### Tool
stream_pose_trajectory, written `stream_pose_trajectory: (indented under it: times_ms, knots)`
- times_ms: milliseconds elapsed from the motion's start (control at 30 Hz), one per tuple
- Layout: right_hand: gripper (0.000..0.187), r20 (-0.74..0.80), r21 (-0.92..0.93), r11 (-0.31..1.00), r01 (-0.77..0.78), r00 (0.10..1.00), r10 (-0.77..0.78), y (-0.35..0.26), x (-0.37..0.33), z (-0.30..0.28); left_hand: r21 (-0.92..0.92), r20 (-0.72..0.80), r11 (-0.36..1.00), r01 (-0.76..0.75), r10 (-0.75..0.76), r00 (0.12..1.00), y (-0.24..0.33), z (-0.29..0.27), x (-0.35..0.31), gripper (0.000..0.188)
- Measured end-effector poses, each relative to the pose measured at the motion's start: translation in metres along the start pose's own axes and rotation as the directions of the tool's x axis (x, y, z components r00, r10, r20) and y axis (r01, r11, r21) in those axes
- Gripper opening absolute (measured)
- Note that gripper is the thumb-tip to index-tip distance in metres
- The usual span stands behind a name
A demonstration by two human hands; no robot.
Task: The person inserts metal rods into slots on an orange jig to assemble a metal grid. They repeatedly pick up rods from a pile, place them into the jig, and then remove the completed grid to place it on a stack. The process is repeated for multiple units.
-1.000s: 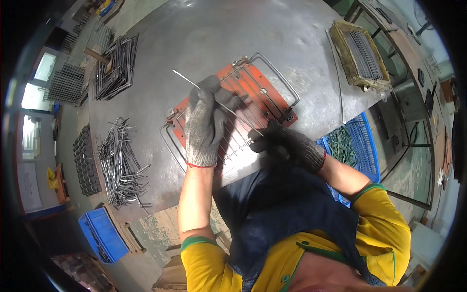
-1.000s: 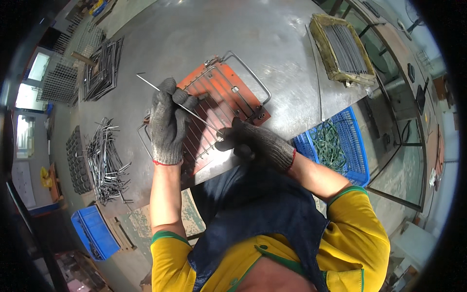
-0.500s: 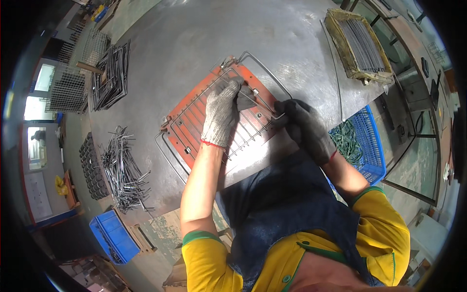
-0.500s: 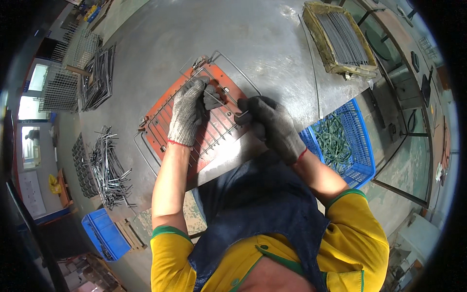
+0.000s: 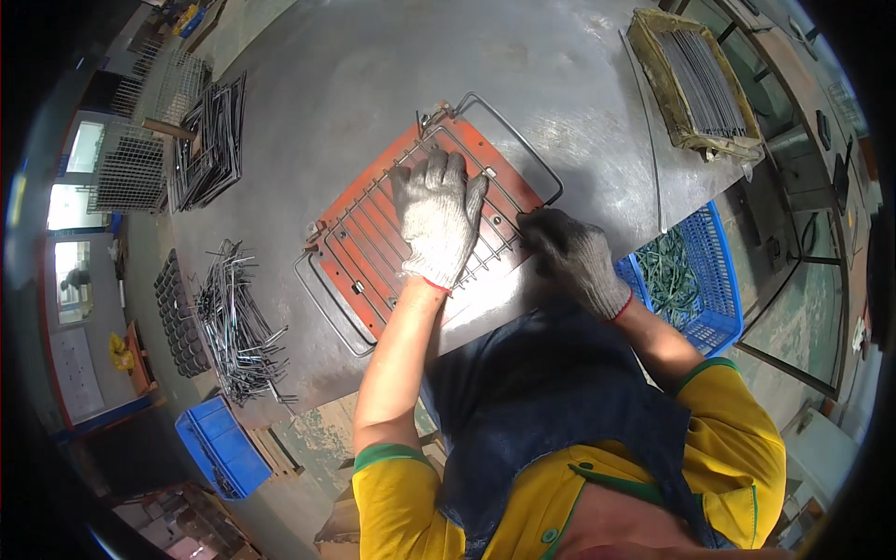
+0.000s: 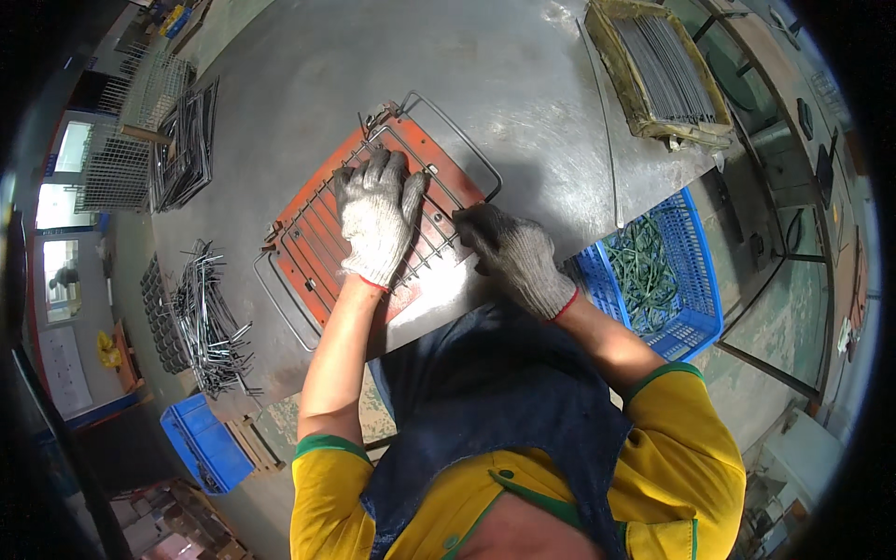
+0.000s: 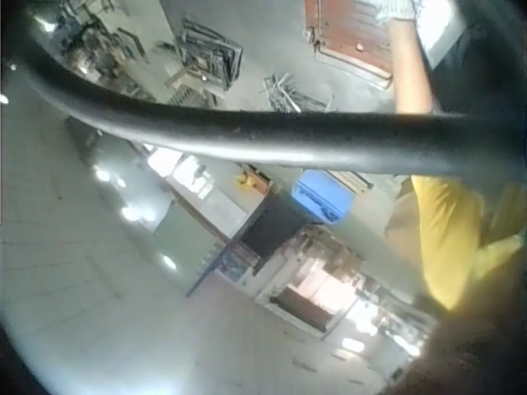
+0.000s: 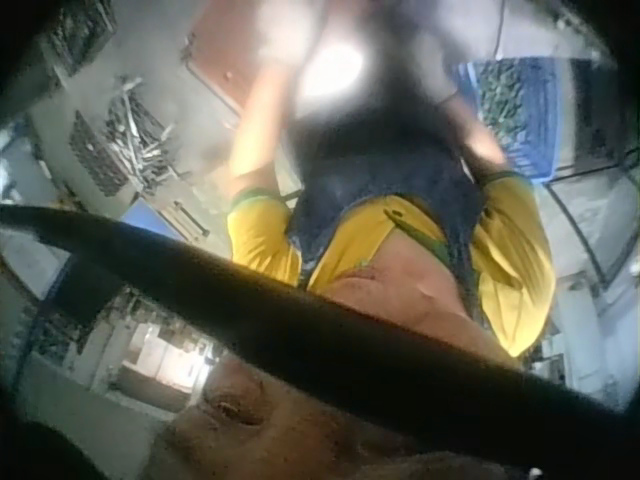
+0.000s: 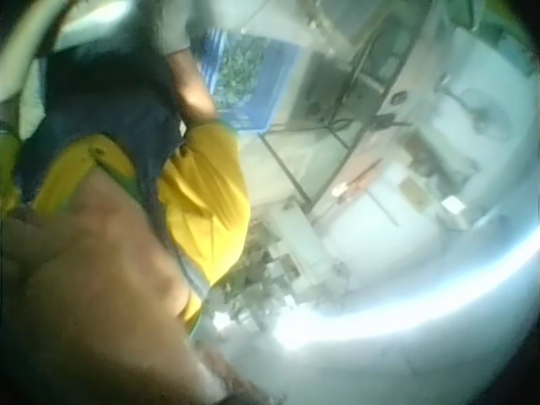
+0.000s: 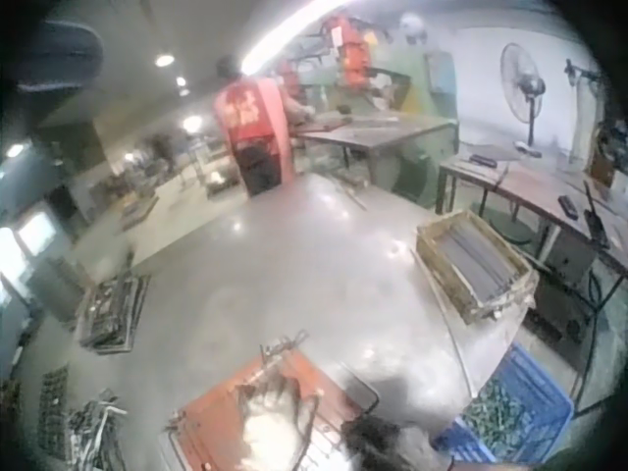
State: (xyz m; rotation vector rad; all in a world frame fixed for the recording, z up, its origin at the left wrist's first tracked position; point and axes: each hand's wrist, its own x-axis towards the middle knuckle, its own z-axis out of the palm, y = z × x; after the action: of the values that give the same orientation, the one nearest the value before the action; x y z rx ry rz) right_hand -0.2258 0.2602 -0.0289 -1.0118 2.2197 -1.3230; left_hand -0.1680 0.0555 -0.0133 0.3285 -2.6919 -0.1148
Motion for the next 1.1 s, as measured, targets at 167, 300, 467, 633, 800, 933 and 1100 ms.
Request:
stream_pose_trajectory:
  times_ms: [167,300,467,633,800,933,1100]
  knots:
    - [0.028,-0.008,0.003,0.991,0.134,0.991,-0.134,0.006,-0.002,0.006,-0.225,0.002,0.971,0.081,-0.083,0.997,0.009,-0.005,-0.008,0.029]
    - [0.028,0.044,0.027,1.0,-0.001,0.999,0.0,-0.003,0.002,0.0,-0.136,-0.025,0.991,0.006,-0.009,1.0,0.004,0.003,-0.01,0.029]
    - [0.028,0.012,-0.142,0.982,0.124,0.992,-0.124,0.011,-0.001,-0.002,-0.029,-0.056,0.998,-0.049,0.048,0.997,0.009,0.006,-0.006,0.032]
    - [0.048,-0.132,-0.182,0.983,-0.002,0.991,-0.022,-0.004,-0.002,-0.01,0.015,-0.003,0.998,-0.058,0.058,0.998,0.008,0.009,-0.002,0.034]
    - [0.055,-0.299,-0.397,0.909,0.124,0.919,-0.256,-0.014,0.019,-0.008,-0.215,-0.034,0.974,0.063,-0.072,0.997,-0.002,0.026,-0.029,0.036]
    - [0.044,-0.255,-0.245,0.961,0.131,0.947,-0.194,0.033,0.024,0.013,-0.079,-0.113,0.997,0.004,-0.013,0.993,0.001,0.017,-0.021,0.04]
    - [0.05,-0.309,0.358,0.933,-0.028,0.94,0.147,0.021,0.019,0.02,-0.263,-0.155,0.956,0.132,-0.177,0.972,-0.045,-0.023,-0.048,0.038]
